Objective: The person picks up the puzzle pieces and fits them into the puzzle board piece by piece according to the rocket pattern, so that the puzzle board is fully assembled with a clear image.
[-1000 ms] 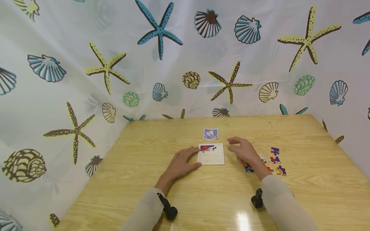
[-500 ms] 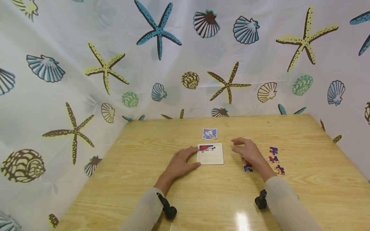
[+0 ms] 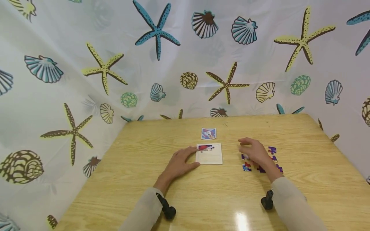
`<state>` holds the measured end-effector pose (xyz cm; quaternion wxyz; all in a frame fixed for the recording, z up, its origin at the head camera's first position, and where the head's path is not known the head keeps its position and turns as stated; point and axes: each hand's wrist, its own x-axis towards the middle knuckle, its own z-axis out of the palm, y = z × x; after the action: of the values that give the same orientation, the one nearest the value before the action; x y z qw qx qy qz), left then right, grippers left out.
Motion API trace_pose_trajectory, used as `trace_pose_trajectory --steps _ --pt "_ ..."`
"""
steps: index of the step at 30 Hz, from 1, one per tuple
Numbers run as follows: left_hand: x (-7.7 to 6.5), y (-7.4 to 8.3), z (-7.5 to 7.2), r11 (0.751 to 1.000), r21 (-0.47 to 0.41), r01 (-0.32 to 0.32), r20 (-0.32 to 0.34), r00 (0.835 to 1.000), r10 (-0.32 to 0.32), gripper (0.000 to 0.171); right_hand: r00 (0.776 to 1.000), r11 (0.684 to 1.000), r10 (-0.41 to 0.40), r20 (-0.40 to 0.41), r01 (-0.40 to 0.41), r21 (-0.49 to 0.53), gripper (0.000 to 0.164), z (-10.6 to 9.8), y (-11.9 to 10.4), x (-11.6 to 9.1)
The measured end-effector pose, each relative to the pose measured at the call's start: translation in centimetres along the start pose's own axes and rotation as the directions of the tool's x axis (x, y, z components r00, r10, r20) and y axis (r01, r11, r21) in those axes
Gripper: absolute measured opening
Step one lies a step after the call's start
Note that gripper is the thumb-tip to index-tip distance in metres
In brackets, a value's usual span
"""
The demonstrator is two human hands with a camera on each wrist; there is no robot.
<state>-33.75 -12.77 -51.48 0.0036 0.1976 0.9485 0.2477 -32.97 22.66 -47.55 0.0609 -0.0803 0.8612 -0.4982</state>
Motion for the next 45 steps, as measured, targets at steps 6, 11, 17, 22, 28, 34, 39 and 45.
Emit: trace_pose_trajectory --steps 6,11,17,22,28,34,39,45 --pt "0.0 -0.1 0.0 1.0 0.0 -0.006 -0.008 1.0 0.006 0.072 1.0 1.0 -0.017 -0.002 0.017 -0.001 0.05 -1.4 0.6 -0.7" --pt "0.1 0.0 0.0 1.0 -0.003 -0.004 -0.007 1.0 0.004 0.072 1.0 1.0 -0.011 -0.027 0.01 -0.024 0.05 -2.5 1.0 -1.2" --pt "0.1 0.2 -0.1 1.0 -0.017 -0.009 -0.004 1.0 0.008 0.072 0.997 0.998 0.005 -0.076 -0.01 -0.062 0.049 -3.9 2.3 -1.7" --pt "0.2 0.2 0.0 1.0 -0.011 -0.012 -0.011 1.0 0.012 0.072 0.995 0.994 -0.007 -0.104 -0.004 -0.105 0.048 -4.7 3.1 -1.8" --pt "0.2 0.0 0.2 1.0 -0.004 -0.01 -0.004 1.0 0.01 0.072 0.993 0.991 -0.025 -0.118 0.009 -0.131 0.047 -5.2 3.5 -2.2" --pt "0.0 0.0 0.2 1.0 -0.003 -0.011 0.001 1.0 0.011 0.072 0.99 0.992 0.025 -0.142 -0.042 -0.118 0.045 -5.8 4.1 -2.9" --pt "0.0 0.1 0.1 1.0 -0.002 -0.014 0.002 1.0 0.014 0.072 0.975 0.982 0.063 -0.211 -0.098 -0.161 0.043 -6.2 4.5 -2.8" --pt "0.0 0.2 0.0 1.0 0.005 -0.021 -0.001 1.0 0.021 0.073 0.964 0.973 0.111 -0.242 -0.155 -0.172 0.041 -6.7 4.1 -3.3"
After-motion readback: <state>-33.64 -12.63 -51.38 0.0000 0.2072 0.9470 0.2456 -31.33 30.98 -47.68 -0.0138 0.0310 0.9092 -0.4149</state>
